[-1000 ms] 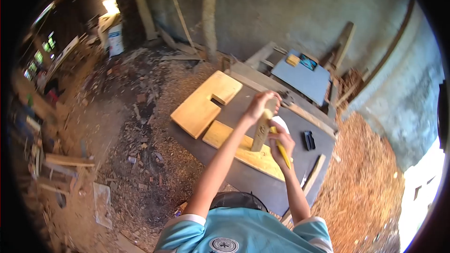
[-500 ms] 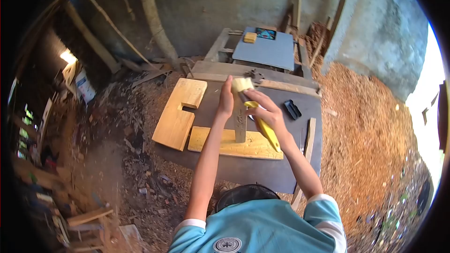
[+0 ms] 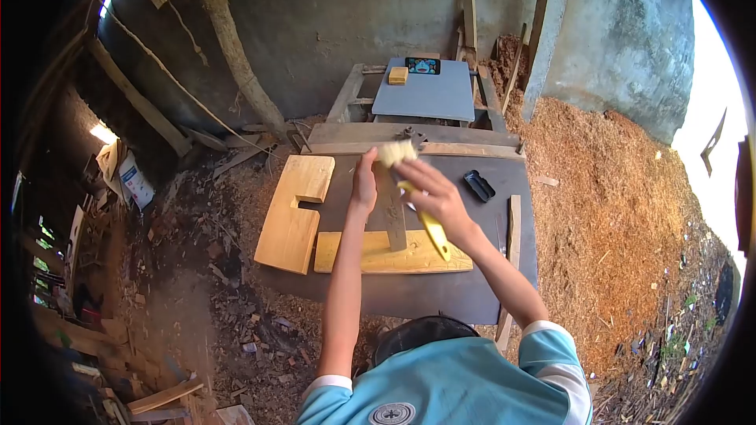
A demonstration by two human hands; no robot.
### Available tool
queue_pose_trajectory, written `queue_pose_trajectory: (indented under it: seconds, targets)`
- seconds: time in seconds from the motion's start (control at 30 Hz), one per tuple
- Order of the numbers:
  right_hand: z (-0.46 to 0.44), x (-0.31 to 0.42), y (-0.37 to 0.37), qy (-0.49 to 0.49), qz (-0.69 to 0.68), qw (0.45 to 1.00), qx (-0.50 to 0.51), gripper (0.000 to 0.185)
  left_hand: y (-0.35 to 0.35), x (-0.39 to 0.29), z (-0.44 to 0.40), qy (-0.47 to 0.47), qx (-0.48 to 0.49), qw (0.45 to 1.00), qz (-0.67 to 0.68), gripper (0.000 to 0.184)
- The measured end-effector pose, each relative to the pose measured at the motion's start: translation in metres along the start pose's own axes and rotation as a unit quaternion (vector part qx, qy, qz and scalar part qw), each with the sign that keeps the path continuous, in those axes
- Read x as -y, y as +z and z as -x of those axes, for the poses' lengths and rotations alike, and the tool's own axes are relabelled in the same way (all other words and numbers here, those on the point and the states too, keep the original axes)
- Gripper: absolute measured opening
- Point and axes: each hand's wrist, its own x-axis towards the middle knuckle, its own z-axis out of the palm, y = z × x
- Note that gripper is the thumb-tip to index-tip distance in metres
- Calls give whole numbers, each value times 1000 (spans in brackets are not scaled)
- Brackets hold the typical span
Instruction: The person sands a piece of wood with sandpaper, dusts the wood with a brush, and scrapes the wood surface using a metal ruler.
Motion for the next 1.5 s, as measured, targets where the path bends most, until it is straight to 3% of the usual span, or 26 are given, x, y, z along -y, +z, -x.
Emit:
queue_pose_trajectory:
  seconds: [0.07,0.13,0.17,0.2,0.33,0.43,0.47,0.5,0.6,0.67,0.73,0.8,0.87,0.93,0.97,1.0,1.07,1.13,1.23,1.27,1.3,1.37,1.47,1.5]
  targets:
    - [-2,-8,3,45,-44,998,-23,13,-10,14,-5,5,12,1000,-19,40]
    - [22,-9,24,24,-9,1000,0,14,-15,32,-16,82,-8,996,-43,43]
    - [52,-16,46,7,-33,999,12,17,-9,14,-8,78,86,990,-84,43]
    - [89,-24,76,25,-98,993,54,21,-2,7,-4,38,76,995,-45,43]
    - [205,-8,134,73,-142,944,289,26,-14,3,-6,53,59,997,-18,44]
    - [141,-6,102,137,-124,904,385,25,-22,-4,-5,52,71,996,5,43]
    - [112,-9,89,98,-157,946,266,24,-24,-3,-1,41,70,997,14,42]
    - [76,-6,70,155,-226,936,220,21,-27,-5,0,41,83,996,16,44]
    - [-21,6,14,24,-117,992,34,13,-12,-9,9,39,-48,998,15,41]
    - [-48,5,2,54,-111,992,-10,14,-25,2,0,44,-8,999,-23,40]
    - [-43,2,13,49,-110,993,15,13,-12,1,6,71,-24,995,-63,40]
    - [-2,1,40,-2,-18,999,49,21,-7,2,9,73,-47,996,-27,44]
    - [46,10,62,79,-116,979,147,20,-24,1,-4,39,82,996,17,45]
    - [87,16,81,168,-198,931,258,22,-26,-1,-4,29,61,997,29,47]
    - [94,14,80,161,-210,919,292,22,-28,0,-3,22,64,997,33,48]
    - [79,21,69,168,-253,926,225,24,-31,-2,-2,17,68,997,33,49]
    - [36,24,55,162,-201,965,52,16,-34,-5,-3,40,79,996,28,52]
    - [-38,45,7,195,-189,955,-119,16,-27,2,1,63,57,996,20,57]
    - [-80,22,-17,196,-157,968,-6,18,-12,-6,16,34,28,999,1,72]
    - [-84,14,-14,197,-123,971,55,19,-16,-1,14,25,87,996,21,72]
    - [-84,11,-12,206,-68,967,132,21,-12,2,15,25,31,999,32,73]
    - [-82,15,-8,214,-165,953,135,22,-3,3,13,31,-83,995,53,74]
    - [-77,10,3,251,-260,927,101,21,-8,-3,22,46,-17,999,6,77]
    - [-75,7,8,245,-275,927,79,22,-18,1,21,49,48,997,19,73]
